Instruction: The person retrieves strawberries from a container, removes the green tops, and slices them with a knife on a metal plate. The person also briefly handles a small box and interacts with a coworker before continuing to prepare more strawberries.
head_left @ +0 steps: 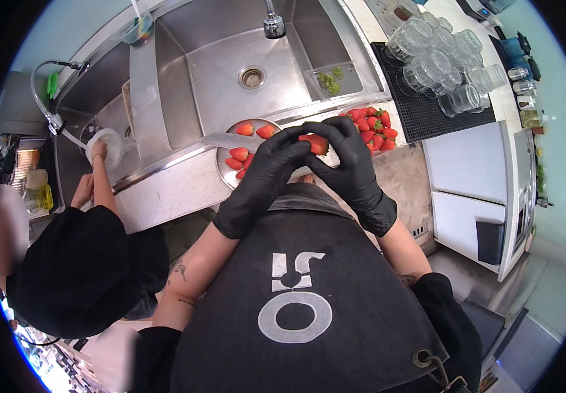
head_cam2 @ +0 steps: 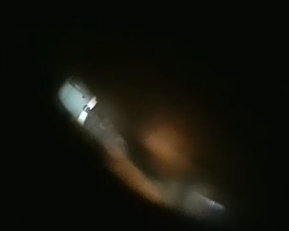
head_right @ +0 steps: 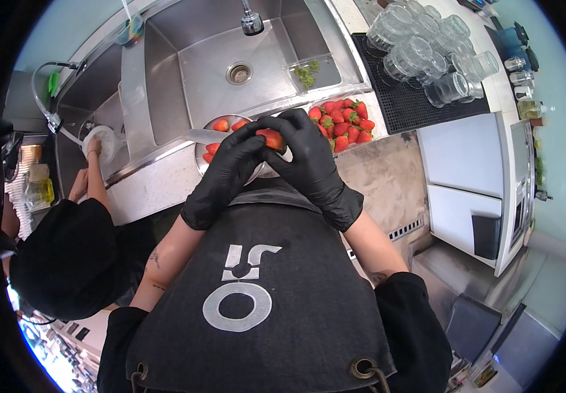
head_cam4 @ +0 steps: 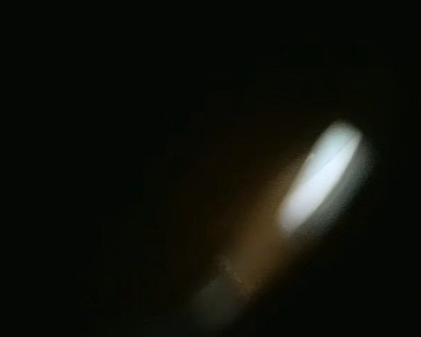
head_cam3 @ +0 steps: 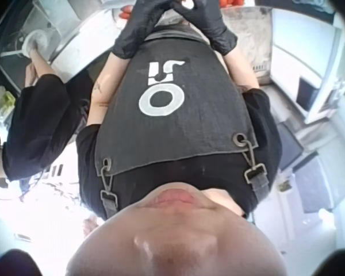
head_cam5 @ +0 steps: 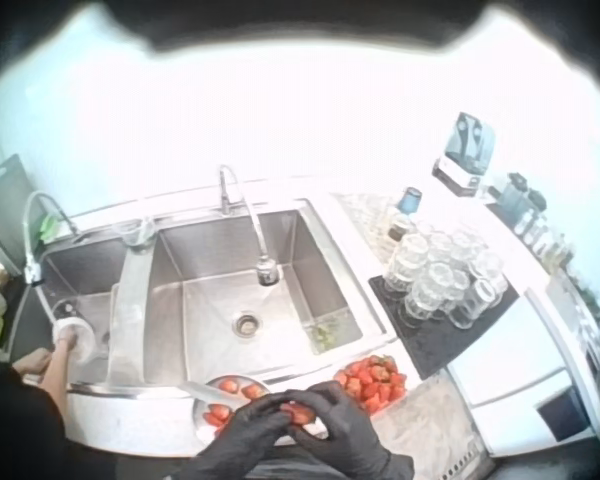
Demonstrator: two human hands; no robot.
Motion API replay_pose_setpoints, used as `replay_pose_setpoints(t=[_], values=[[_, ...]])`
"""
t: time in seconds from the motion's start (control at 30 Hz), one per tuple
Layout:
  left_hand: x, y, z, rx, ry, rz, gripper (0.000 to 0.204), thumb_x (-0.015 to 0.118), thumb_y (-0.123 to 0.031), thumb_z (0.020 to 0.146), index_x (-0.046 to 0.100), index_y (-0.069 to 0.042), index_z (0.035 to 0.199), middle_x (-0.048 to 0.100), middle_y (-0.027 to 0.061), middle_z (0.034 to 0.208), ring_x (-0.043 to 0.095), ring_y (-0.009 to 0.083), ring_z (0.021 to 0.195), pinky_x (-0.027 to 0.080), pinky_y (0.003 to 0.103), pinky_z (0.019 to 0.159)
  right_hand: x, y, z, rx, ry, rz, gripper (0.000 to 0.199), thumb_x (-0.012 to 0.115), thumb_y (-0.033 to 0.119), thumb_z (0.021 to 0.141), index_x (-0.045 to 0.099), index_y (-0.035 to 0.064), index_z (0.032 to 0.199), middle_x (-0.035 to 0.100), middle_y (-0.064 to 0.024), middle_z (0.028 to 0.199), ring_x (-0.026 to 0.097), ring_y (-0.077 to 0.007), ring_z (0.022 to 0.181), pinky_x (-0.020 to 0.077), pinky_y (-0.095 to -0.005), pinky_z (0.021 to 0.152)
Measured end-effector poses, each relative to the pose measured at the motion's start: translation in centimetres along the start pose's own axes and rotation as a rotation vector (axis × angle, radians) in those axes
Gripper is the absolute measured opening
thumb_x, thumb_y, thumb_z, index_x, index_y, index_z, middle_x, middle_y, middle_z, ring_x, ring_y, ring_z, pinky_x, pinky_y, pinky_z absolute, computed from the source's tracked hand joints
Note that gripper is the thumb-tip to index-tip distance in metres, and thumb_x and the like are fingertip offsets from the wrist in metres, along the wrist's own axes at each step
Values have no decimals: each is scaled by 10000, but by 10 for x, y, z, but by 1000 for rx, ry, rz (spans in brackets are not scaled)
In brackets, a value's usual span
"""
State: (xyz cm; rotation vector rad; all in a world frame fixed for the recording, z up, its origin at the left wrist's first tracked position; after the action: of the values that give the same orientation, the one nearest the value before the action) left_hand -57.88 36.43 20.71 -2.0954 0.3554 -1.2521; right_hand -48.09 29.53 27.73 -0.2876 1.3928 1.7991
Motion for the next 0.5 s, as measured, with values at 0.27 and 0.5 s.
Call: replay_pose_setpoints(t=[0.27, 0.5], values=[[-3, -5, -15, 24, 94, -400, 340, 506, -92, 931, 442, 42, 1236, 554, 128, 1160, 589, 196, 1020, 496, 287, 908, 9, -1, 6, 133, 128, 356, 452, 729, 78, 717, 611, 83, 1153, 594, -109, 978, 609, -232, 879, 483, -308, 750], [-8, -9, -23, 67, 30, -325, 320, 524, -63, 918, 489, 20, 1225, 569, 122, 1157, 590, 191, 1029, 502, 291, 905, 17, 7, 14, 141, 199, 320, 423, 739, 80, 711, 637, 75, 1121, 584, -82, 946, 587, -185, 836, 475, -286, 718]])
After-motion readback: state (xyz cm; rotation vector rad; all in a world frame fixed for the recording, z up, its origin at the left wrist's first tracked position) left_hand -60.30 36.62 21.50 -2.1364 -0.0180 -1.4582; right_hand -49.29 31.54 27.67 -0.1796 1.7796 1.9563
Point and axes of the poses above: each hand's wrist, its own z-axis towards the middle knuckle, its own x-axis out of the palm, y = z × x, the point moved 6 cm from there along z, towards the middle knuckle
